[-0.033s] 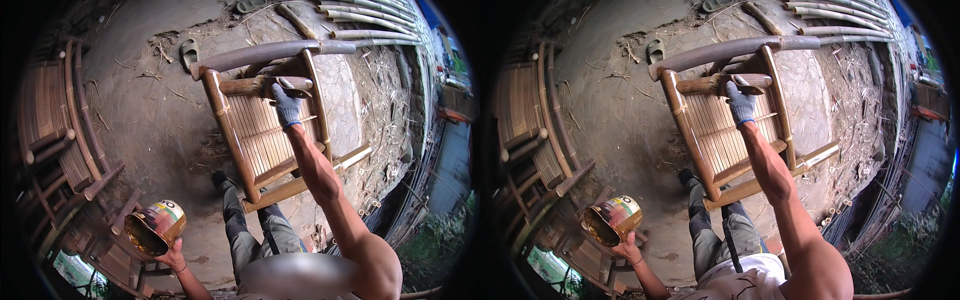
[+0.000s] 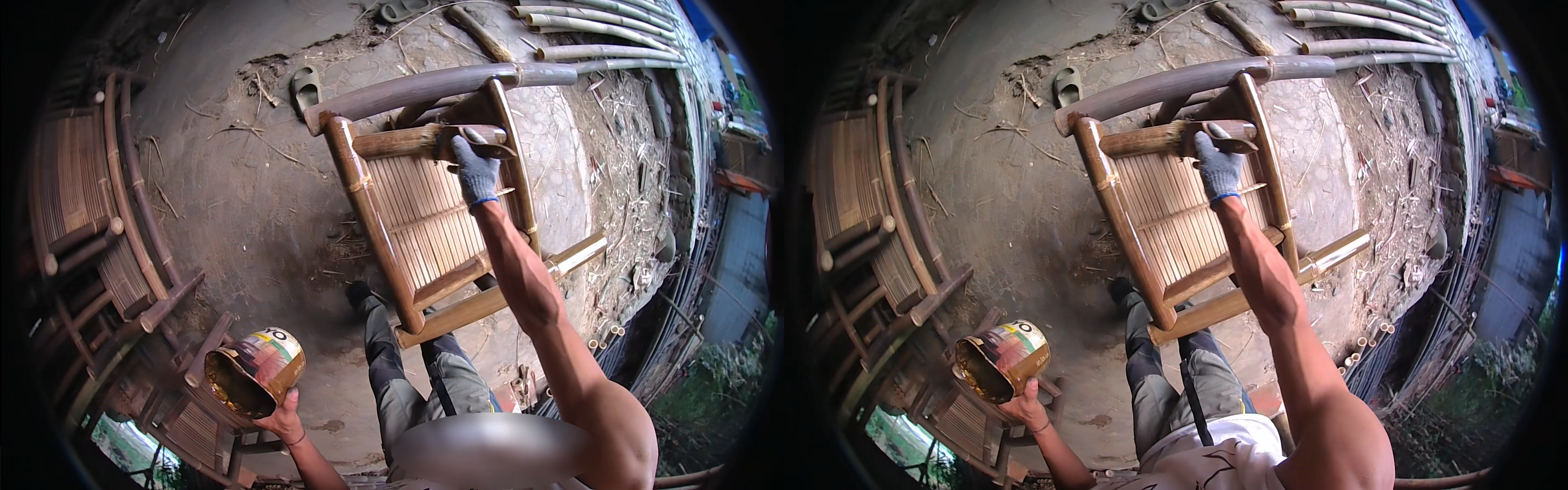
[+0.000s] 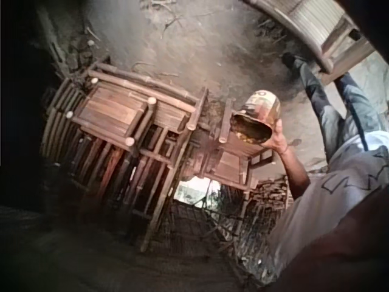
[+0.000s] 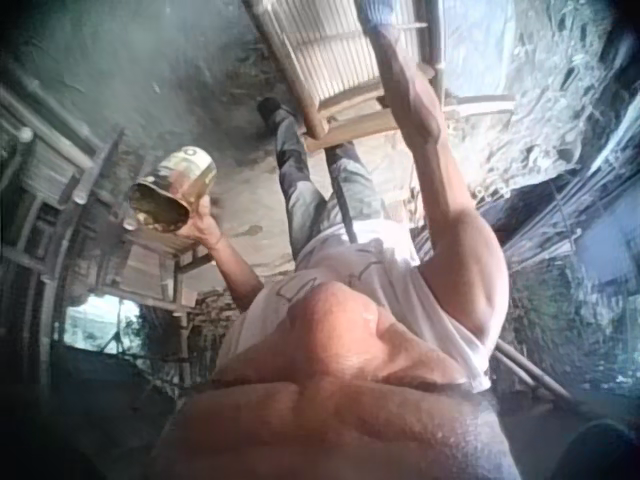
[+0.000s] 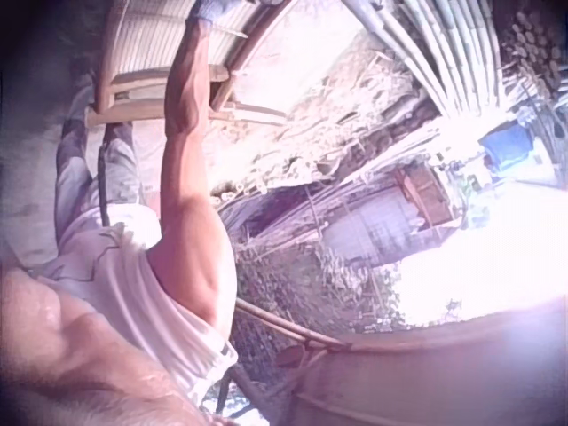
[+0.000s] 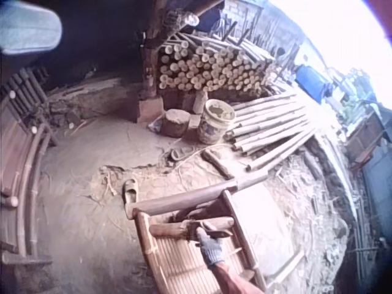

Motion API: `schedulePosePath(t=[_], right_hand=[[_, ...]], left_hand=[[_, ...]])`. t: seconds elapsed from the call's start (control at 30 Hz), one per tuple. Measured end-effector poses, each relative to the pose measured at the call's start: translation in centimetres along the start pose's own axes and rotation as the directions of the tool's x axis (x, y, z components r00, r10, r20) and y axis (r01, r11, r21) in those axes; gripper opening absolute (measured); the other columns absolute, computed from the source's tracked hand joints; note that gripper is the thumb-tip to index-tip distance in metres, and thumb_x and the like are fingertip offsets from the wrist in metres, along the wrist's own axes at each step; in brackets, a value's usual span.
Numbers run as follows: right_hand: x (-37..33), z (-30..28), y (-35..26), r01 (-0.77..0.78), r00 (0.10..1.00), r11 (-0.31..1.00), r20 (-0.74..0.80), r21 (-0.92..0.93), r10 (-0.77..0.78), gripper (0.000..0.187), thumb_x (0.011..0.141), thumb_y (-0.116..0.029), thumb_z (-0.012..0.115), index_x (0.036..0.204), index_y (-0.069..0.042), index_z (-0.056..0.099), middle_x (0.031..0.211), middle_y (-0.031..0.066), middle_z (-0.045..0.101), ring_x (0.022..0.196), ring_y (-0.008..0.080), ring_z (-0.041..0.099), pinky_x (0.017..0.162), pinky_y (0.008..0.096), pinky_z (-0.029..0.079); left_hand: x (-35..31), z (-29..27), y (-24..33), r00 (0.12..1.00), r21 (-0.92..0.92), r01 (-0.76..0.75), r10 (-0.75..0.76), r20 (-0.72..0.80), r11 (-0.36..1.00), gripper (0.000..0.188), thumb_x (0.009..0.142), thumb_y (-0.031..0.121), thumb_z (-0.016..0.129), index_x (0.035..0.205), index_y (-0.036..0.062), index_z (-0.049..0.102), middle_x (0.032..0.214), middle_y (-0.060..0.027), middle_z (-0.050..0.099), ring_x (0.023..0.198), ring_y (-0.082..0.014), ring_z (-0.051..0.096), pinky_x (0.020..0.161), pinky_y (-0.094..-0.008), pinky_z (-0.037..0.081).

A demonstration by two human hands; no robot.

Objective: The person prepares varnish by pouring it into a can, then applies the varnish to a bamboo chair using a brush. The person works on the chair's frame and legs, ensuring even coverage.

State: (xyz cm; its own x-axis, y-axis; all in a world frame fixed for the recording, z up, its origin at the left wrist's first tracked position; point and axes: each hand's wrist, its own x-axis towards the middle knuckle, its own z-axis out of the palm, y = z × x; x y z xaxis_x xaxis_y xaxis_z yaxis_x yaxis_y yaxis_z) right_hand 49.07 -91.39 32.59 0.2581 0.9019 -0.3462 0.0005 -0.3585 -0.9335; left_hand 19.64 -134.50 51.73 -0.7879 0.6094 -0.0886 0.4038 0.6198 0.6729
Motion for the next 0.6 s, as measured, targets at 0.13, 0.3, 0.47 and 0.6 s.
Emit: schedulePosePath(t=[0.13,0.3,0.47,0.6], right_hand=[[4.2,-6.5,-3.0,-0.081,0.988,0.995,-0.139,-0.064,0.072,0.046,0.082,-0.023,0.072,0.124,-0.004,0.066,0.1,0.0106,0.072,0.082,0.0179,0.069,0.063,0.0314,0.059],[8.1,-10.6,-8.0,0.124,0.976,0.624,-0.021,-0.772,-0.219,0.035,0.083,-0.033,0.067,0.115,-0.019,0.072,0.096,0.0146,0.073,0.087,0.0334,0.071,0.076,0.0407,0.055],[11.6,-10.6,-12.6,0.767,0.641,0.329,0.667,-0.55,-0.379,0.022,0.09,-0.031,0.064,0.103,-0.016,0.073,0.099,0.0133,0.07,0.091,0.0334,0.068,0.079,0.0425,0.054],[16.2,-5.6,-15.8,0.616,0.784,-0.084,0.62,-0.783,-0.032,0.026,0.091,-0.041,0.059,0.096,-0.018,0.071,0.098,0.0156,0.069,0.088,0.0371,0.067,0.074,0.0445,0.055]], left_hand=[[0.4,0.8,1.7,0.994,0.027,-0.062,0.059,0.087,0.998,0.1,0.073,0.061,0.078,0.141,-0.0045,0.046,0.141,-0.0204,0.048,0.127,-0.0335,0.049,0.108,-0.0447,0.037],[0.2,2.1,5.0,0.994,0.026,-0.052,0.049,0.101,0.998,0.098,0.074,0.065,0.075,0.138,-0.0044,0.048,0.138,-0.0206,0.051,0.124,-0.0346,0.051,0.107,-0.0457,0.038],[0.4,3.4,6.5,0.994,-0.116,-0.027,0.039,0.105,0.993,0.096,0.073,0.057,0.08,0.136,-0.0066,0.048,0.134,-0.019,0.053,0.121,-0.0309,0.053,0.104,-0.0431,0.042],[-0.9,3.0,5.5,0.996,-0.143,0.052,-0.04,0.085,0.988,0.098,0.071,0.051,0.083,0.14,-0.0061,0.044,0.136,-0.0172,0.051,0.12,-0.0291,0.053,0.101,-0.0426,0.045]])
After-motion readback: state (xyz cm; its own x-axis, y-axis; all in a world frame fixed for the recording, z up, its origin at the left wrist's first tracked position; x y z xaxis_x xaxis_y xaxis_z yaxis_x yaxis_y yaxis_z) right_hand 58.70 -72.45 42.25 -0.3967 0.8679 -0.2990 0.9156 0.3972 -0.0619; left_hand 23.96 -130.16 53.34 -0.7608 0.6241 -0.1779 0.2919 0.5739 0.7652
